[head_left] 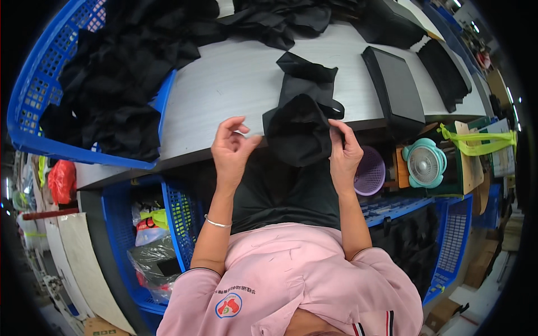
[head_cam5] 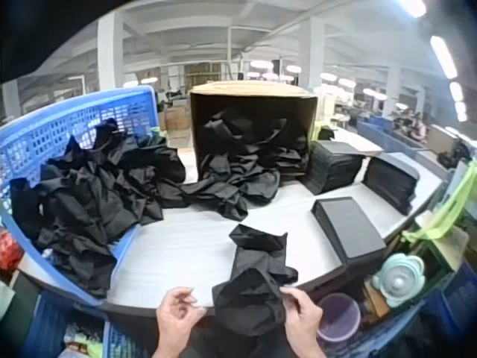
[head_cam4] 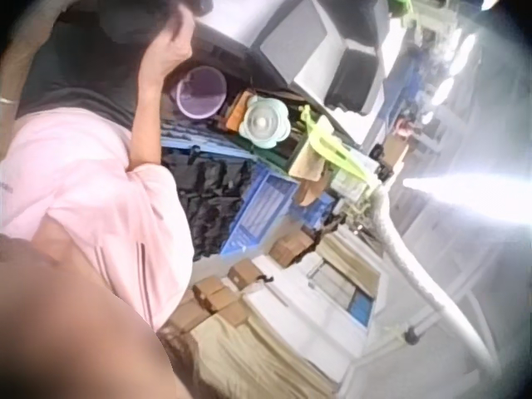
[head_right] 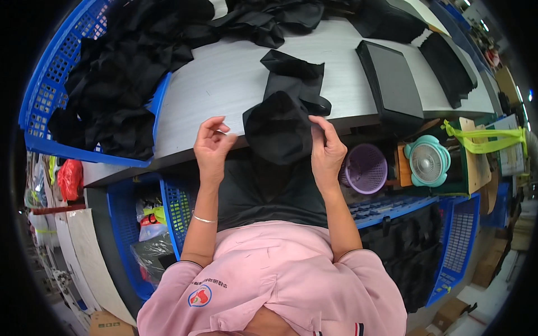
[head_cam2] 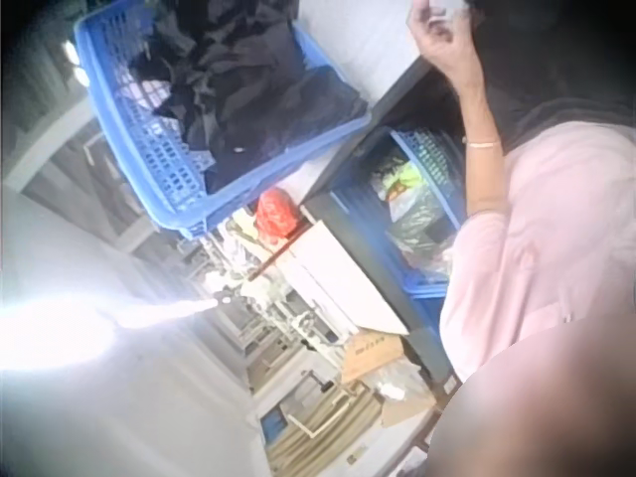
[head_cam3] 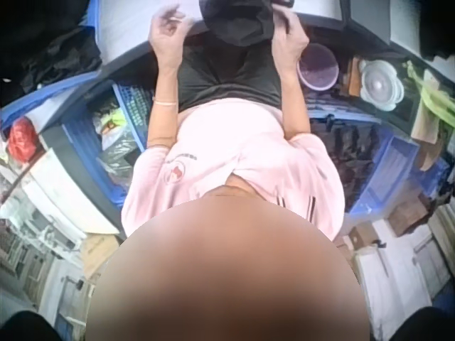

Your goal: Inspecting and folding black fabric components in a factory setting.

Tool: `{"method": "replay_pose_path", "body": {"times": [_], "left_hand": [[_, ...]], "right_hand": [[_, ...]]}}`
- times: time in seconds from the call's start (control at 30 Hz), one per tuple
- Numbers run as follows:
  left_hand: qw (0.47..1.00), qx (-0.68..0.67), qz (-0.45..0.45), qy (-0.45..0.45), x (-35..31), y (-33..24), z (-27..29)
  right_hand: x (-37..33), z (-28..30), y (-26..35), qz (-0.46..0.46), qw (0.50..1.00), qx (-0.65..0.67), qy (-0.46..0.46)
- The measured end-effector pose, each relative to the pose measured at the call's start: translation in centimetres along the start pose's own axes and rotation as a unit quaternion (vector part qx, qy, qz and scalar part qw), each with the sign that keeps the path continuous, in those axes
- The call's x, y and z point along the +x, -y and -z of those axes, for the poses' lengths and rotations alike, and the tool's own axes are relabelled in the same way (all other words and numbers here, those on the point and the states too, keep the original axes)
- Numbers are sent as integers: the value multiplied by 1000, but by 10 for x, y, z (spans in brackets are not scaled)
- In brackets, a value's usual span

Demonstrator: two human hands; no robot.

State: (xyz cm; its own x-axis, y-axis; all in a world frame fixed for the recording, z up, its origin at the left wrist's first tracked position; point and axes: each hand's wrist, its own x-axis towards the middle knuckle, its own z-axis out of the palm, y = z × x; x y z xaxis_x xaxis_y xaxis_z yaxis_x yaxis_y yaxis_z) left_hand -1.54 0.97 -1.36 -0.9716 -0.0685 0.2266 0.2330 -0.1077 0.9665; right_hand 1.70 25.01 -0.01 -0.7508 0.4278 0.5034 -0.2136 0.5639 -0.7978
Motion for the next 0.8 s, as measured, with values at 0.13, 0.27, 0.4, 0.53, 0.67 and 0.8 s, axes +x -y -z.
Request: {"method": "replay_pose_path", "body": {"times": [0.13,0.27,0.4,0.53,0.67,0.8], "left_hand": [[983,-145,107,-45,10,-9,3],[956,-134,246,87,33,-7,-5],[937,-26,304,172,23,9,-26],[880,-54,395,260,-12,16,-45],[843,-317,385,202,-48,5,-44],[934,-299,188,45,-55,-17,13]], "right_hand": [[-8,17,2,-154,966,167,124],[-11,32,11,-132,961,183,161],[-9,47,25,62,964,149,211],[-12,64,38,112,948,131,266],[-23,66,50,130,913,159,353],[-34,60,51,65,930,94,350]]}}
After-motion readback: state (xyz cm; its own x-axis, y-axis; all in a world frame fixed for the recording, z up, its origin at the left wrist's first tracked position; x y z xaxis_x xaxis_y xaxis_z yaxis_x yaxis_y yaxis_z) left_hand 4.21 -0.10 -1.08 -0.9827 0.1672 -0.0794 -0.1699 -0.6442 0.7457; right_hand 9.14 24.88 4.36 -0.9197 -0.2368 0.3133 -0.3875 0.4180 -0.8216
